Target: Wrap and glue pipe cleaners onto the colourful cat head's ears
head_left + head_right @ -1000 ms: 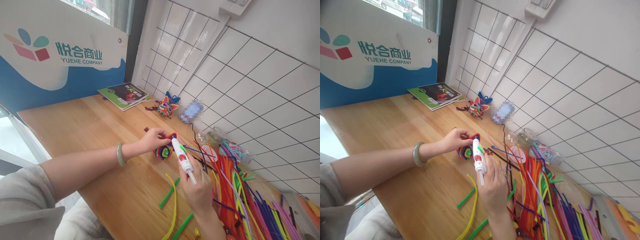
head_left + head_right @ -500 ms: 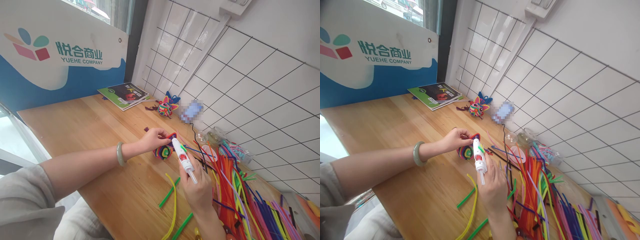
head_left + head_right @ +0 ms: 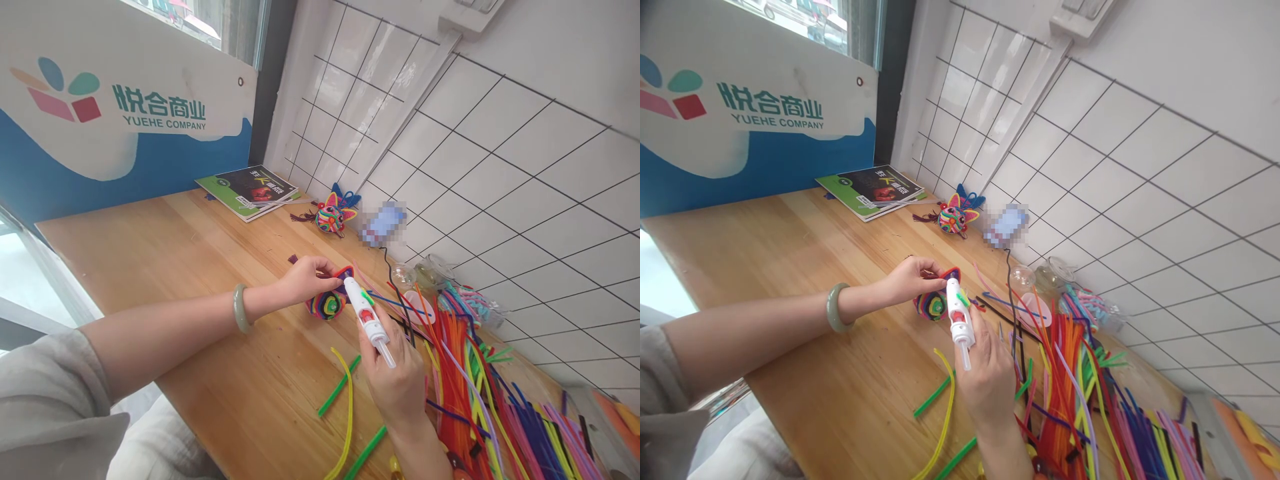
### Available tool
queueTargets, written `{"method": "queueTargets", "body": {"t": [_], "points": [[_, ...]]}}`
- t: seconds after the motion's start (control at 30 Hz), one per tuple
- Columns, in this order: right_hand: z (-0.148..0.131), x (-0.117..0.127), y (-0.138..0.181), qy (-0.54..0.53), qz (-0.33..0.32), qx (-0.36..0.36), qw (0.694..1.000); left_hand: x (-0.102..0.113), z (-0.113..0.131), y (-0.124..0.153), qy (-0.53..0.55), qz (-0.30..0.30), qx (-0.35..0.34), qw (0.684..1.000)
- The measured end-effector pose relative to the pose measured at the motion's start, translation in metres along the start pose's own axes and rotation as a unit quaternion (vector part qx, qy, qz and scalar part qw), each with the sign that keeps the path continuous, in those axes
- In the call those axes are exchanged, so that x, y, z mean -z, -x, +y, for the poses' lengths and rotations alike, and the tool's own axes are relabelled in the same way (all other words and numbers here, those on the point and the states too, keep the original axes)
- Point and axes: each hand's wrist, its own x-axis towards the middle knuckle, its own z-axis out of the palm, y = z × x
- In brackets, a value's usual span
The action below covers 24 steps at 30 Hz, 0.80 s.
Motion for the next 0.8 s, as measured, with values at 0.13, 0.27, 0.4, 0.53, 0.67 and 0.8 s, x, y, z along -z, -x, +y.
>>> {"method": "queueTargets", "body": {"t": [0.13, 0.27, 0.4, 0.53, 0.67, 0.8], "points": [[-0.001, 0.001, -0.001, 0.000, 0.002, -0.003, 1.000, 0.000, 0.001, 0.000, 0.002, 0.000, -0.001, 1.000], [-0.001, 0.000, -0.001, 0.003, 0.003, 0.000, 1.000, 0.000, 0.000, 0.000, 0.001, -0.003, -0.005, 1.000], [0.000, 0.000, -0.002, 0.000, 0.011, 0.009, 1.000, 0.000, -0.003, -0.001, 0.008, -0.005, -0.001, 1.000], [0.002, 0.002, -0.006, -0.037, 0.032, -0.017, 0.999, 0.002, -0.007, -0.004, 0.015, -0.004, -0.004, 1.000], [0.003, 0.006, -0.009, -0.107, 0.056, -0.107, 0.987, 0.005, -0.008, -0.005, -0.014, 0.011, 0.002, 1.000], [0.004, 0.013, -0.010, -0.218, 0.021, -0.268, 0.938, 0.006, -0.005, -0.004, -0.028, 0.016, 0.015, 0.999]]}}
